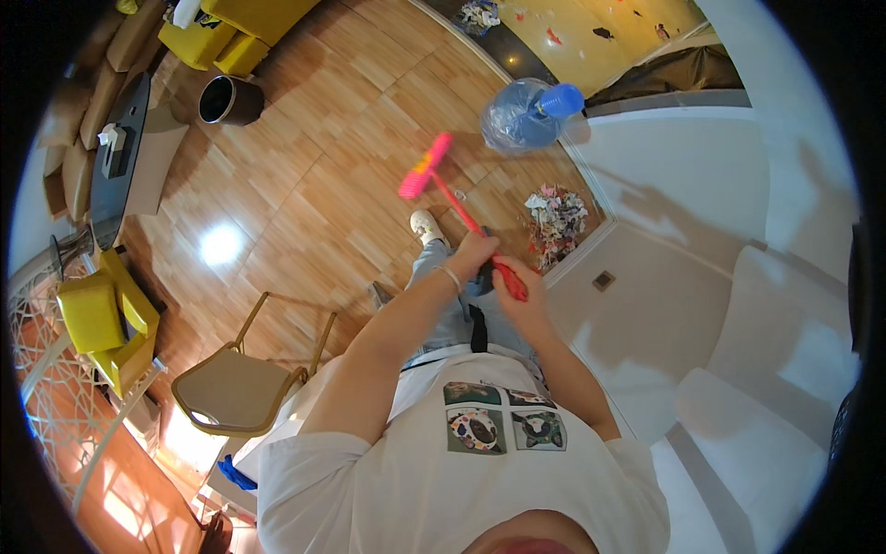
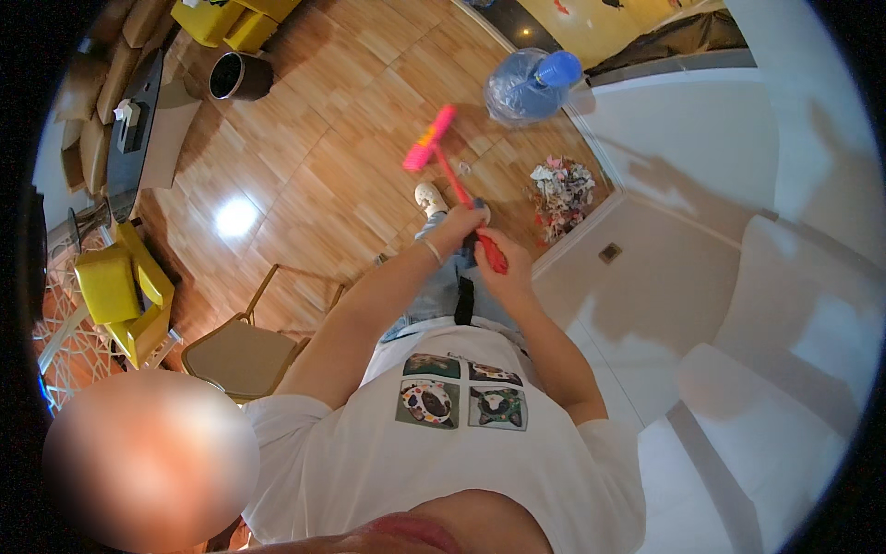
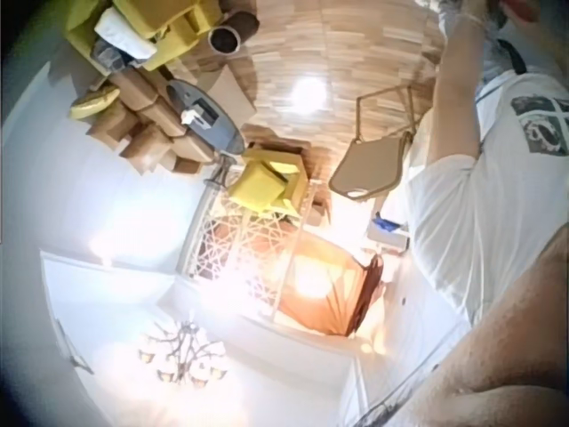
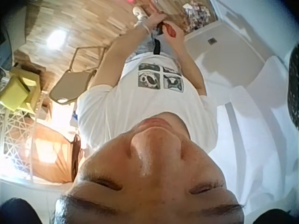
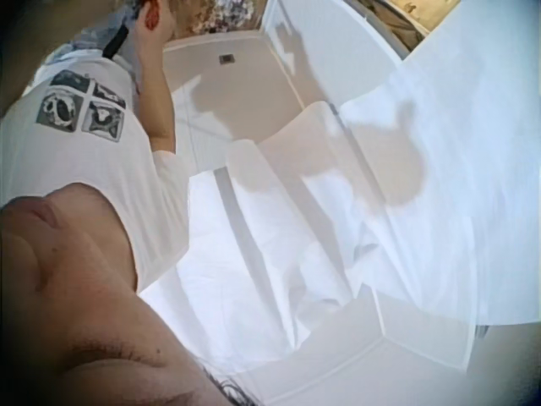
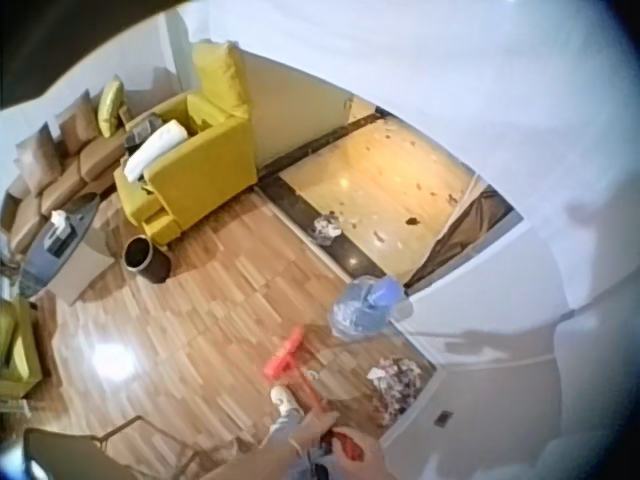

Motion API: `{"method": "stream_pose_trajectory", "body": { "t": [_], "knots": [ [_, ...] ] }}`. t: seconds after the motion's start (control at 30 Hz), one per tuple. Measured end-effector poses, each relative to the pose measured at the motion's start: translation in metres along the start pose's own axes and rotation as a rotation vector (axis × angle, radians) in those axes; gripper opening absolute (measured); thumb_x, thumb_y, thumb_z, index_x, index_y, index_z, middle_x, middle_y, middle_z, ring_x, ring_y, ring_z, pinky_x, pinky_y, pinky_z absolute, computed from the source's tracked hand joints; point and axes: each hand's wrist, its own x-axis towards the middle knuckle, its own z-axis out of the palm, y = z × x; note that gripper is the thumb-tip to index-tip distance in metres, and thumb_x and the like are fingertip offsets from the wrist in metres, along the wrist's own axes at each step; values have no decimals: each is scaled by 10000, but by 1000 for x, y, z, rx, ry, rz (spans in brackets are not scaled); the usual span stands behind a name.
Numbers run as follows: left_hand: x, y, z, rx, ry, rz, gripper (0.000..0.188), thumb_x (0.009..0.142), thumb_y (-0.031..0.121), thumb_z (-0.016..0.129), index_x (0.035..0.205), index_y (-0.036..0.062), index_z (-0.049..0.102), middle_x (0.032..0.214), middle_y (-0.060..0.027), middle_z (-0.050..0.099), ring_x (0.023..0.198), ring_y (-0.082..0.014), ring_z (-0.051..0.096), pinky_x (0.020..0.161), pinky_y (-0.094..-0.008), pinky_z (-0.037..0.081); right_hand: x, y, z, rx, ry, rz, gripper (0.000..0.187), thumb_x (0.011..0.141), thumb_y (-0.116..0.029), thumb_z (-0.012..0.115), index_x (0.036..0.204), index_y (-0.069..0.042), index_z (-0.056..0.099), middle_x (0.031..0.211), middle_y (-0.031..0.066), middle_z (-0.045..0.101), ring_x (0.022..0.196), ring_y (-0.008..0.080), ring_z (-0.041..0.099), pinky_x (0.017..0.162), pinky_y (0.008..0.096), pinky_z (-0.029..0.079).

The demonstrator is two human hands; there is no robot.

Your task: The person wipes a chair with a cloth and then sweeps the floor with a broom and dustpan, gathering scattered debris into a pile.

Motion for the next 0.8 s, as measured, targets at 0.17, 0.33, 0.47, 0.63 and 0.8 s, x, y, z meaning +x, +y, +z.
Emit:
{"method": "stream_pose_trajectory", "body": {
  "t": [0.17, 0.33, 0.47, 0.63, 0.8],
  "knots": [
    [-9, -30, 76, -428, -387, -141, 160, 781, 146, 605, 705, 6, 590, 649, -45, 569, 587, -141, 547, 544, -312, 433, -23, -8, -54, -321, 32, 34, 119, 781, -138, 621, 882, -76, 623, 768, 160, 625, 725, 353, 604, 636, 404, 478],
    [-35, -34, 110, -390, -417, -45, 203, 806, 189, 627, 688, 29, 584, 641, -39, 564, 576, -131, 531, 543, -307, 431, -30, -25, -77, -443, -7, -191, 60, 767, -141, 612, 779, -86, 590, 674, 148, 593, 628, 349, 575, 549, 425, 441],
    [-78, 19, 95, -353, -264, -96, 235, 812, 205, 626, 672, 22, 577, 640, -43, 575, 583, -128, 540, 550, -301, 436, -28, -52, -85, -406, -72, -288, 98, 718, -117, 671, 783, -116, 598, 613, 117, 579, 590, 307, 586, 522, 396, 446],
    [-99, 61, 40, -300, -10, -16, 135, 766, 116, 588, 731, -14, 604, 683, -87, 597, 574, -181, 563, 512, -322, 453, -5, -79, -63, -288, -210, -280, 154, 796, -193, 676, 850, -79, 589, 648, 124, 598, 589, 285, 604, 525, 331, 461],
    [-107, 65, -26, -557, 225, 32, 150, 769, 134, 606, 738, -13, 600, 677, -101, 590, 572, -196, 562, 516, -338, 452, 23, -95, -20, -195, -356, -493, 141, 808, -170, 660, 897, -75, 606, 679, 135, 598, 584, 284, 599, 540, 324, 460]
  ]
}}
